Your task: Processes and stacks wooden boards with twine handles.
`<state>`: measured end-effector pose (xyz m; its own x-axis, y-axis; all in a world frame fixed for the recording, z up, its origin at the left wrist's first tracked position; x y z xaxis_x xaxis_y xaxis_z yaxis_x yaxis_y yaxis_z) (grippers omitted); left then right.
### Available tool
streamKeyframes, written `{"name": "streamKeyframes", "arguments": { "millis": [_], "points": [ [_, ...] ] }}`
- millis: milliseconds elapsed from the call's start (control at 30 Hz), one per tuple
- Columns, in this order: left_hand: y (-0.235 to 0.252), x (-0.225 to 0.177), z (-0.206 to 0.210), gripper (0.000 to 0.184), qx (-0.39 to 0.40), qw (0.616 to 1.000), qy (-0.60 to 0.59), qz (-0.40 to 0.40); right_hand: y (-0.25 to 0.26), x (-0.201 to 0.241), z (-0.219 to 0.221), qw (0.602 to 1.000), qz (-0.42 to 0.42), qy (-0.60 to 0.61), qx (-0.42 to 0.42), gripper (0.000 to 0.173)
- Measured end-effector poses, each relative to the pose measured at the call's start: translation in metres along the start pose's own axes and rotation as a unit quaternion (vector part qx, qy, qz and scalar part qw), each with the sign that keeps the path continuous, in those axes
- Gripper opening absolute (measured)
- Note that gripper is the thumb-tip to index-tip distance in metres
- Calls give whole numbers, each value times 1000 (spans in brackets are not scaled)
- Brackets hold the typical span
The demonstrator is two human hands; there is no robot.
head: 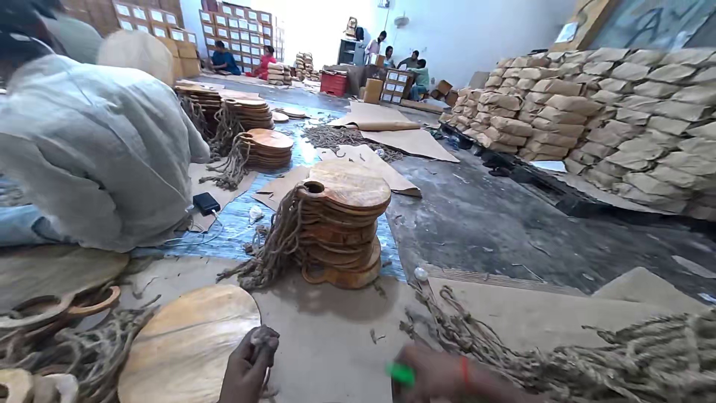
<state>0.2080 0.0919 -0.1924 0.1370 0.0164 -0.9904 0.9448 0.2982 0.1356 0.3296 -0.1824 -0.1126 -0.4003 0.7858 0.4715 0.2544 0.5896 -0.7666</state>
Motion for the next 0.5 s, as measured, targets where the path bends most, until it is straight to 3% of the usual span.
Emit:
{"name": "streamKeyframes", "arguments": {
  "millis": [67, 100, 167, 233, 300, 333, 400, 500],
  "points": [
    [0, 1, -2, 9, -45, 999, -13, 9, -23, 20, -112, 986, 108, -24, -124, 33],
    [-2, 3, -2, 8, -53, 998, -7, 17, -39, 29, -171, 965, 128, -7, -230, 32],
    [-6, 1, 1, 6, -54, 998, 12, 32, -90, 50, -268, 881, 67, 79, -462, 37],
    [-10, -12, 7, 7, -44, 997, 25, 51, -137, 66, -319, 781, -36, 189, -594, 48],
    [-14, -33, 16, 9, -36, 996, 23, 83, -155, 80, -318, 712, -134, 261, -638, 45],
    [-18, -46, 23, 9, -31, 995, 18, 98, -148, 85, -299, 700, -177, 272, -636, 40],
    [-30, -74, 42, 9, -10, 993, 2, 115, -105, 82, -233, 730, -216, 270, -589, 35],
    [-66, -109, 80, 19, 73, 985, -15, 154, 13, 42, -105, 810, -179, 352, -434, 35]
  ]
}}
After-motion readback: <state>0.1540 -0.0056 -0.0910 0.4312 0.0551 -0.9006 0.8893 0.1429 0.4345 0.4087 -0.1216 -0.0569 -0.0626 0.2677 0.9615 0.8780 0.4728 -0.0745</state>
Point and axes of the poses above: each hand's wrist, its own y-axis towards the middle knuckle, its own z-axis out of the palm, x = y × z, the point moved 4 cm from there along y, towards the middle knuckle, and after that the axes turned 12 degrees about x, right-handed, at the moved point
